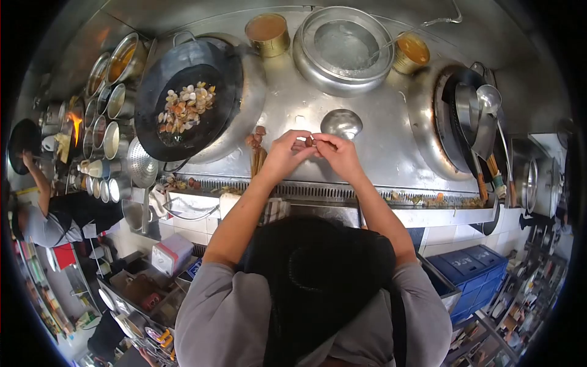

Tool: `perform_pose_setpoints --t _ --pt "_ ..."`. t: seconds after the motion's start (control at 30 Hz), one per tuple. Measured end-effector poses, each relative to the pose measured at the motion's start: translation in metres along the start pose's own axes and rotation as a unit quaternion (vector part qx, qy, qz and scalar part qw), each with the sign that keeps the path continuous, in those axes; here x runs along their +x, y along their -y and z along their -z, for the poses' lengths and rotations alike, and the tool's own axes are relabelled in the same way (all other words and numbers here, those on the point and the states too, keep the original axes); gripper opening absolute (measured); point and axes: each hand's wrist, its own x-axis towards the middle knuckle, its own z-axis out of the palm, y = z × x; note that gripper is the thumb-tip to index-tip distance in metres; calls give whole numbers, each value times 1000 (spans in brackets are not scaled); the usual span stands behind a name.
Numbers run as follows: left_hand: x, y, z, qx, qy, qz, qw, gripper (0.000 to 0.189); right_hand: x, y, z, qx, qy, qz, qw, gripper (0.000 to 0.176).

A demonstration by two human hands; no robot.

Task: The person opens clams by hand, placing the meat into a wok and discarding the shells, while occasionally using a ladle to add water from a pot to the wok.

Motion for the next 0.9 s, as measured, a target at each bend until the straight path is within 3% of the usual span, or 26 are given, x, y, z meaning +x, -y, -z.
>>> perform_pose_setpoints --t 0.13,0.4,0.9 --pt "-9 -15 5 22 -5 -17 1000 39 4 2 6 43 27 -8 999 21" --pt "-16 -30 5 67 3 -85 994 39 -6 18 7 -30 31 27 999 14" --pt "-27 -30 7 121 -21 -136 983 39 -11 19 1 -37 51 31 998 16"
